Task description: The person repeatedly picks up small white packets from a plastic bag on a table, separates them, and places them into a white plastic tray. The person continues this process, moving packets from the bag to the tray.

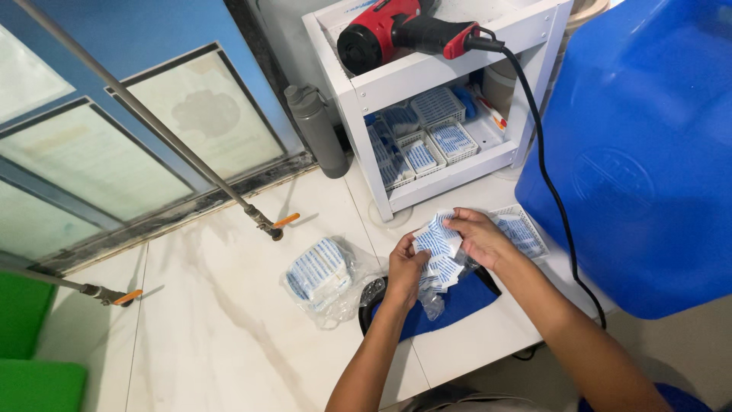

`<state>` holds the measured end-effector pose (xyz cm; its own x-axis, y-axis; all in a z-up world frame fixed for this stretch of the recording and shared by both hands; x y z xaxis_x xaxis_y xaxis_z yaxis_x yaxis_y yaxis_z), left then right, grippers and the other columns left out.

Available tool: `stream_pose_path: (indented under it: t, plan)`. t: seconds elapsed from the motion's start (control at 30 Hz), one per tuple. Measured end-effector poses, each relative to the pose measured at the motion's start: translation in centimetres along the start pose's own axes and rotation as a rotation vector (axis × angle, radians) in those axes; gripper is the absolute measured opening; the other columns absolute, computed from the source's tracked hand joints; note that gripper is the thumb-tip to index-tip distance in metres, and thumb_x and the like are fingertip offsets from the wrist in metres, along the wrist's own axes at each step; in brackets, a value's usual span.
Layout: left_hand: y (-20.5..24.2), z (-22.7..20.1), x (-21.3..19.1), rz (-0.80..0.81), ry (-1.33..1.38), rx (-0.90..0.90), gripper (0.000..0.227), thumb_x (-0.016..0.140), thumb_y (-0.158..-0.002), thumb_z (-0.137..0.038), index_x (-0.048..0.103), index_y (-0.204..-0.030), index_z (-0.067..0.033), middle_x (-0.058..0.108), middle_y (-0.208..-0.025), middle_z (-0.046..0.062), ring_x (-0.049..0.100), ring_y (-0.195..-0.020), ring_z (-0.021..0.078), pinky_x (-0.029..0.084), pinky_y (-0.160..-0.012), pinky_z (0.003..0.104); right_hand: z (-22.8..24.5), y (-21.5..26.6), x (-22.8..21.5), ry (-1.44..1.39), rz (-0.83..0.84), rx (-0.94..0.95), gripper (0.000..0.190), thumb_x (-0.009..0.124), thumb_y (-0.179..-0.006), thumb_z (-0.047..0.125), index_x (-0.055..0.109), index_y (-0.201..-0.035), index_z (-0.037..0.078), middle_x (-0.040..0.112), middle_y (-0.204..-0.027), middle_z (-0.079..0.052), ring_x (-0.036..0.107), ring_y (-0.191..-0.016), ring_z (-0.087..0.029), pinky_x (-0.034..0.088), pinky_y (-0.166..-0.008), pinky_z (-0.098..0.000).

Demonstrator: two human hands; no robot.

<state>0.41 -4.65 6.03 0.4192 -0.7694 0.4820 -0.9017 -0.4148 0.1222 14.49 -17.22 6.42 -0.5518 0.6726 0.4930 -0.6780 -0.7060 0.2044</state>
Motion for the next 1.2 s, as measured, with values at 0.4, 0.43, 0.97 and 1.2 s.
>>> stream_pose_path:
  t: [0.4,0.43,0.97,1.2]
  plan:
    - [-0.4,-0.1,0.3,-0.134,0.215,-0.072,0.038,0.057,-0.091,0.010,0.053,-0.127,0.0021,0.070,-0.100,0.013,0.070,-0.077,0.0145,0.058,-0.061,0.024,-2.1,2.2,2.4,0.397,-0.246,-0.479,0.012,0.058,-0.103,0.009,0.061,-0.111,0.002,0.065,-0.090,-0.004,0.060,-0.077,-0.007,0.051,-0.065,-0.0264]
    - [-0.5,0.1,0.3,-0.152,0.209,-0.071,0.038,0.056,-0.090,0.010,0.054,-0.127,0.0022,0.071,-0.101,0.014,0.071,-0.080,0.0150,0.061,-0.065,0.024,-2.3,2.3,2.4,0.472,-0.253,-0.582,0.012,0.059,-0.102,0.009,0.062,-0.111,0.001,0.065,-0.087,-0.004,0.058,-0.075,-0.006,0.048,-0.063,-0.0250]
    - [-3.3,5.0,-4.5,-0.259,0.489,-0.158,0.038,0.034,-0.086,-0.003,0.059,-0.115,0.0009,0.063,-0.102,0.011,0.065,-0.090,0.0225,0.060,-0.091,0.040,-5.7,0.0,-0.4,0.772,-0.421,-0.509,0.023,0.062,-0.095,0.009,0.065,-0.117,0.000,0.067,-0.078,-0.008,0.059,-0.065,-0.012,0.049,-0.060,-0.0301]
    - [-1.6,2.4,-3.0,-0.158,0.261,-0.292,0.031,0.048,-0.091,-0.015,0.056,-0.115,0.0024,0.069,-0.103,0.016,0.070,-0.090,0.0261,0.060,-0.080,0.040,-6.8,-1.5,-1.8,0.488,-0.243,-0.225,0.019,0.058,-0.099,0.005,0.066,-0.115,0.000,0.070,-0.096,-0.008,0.066,-0.083,-0.012,0.054,-0.073,-0.0290]
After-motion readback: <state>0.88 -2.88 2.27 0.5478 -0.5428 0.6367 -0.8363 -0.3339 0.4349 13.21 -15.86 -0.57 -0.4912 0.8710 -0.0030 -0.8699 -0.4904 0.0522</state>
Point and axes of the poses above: each hand's wrist, its own y-axis away from the middle knuckle, its own x-axis out of the palm, z = x × y, the point moved 1 cm from there along -y, towards the middle knuckle
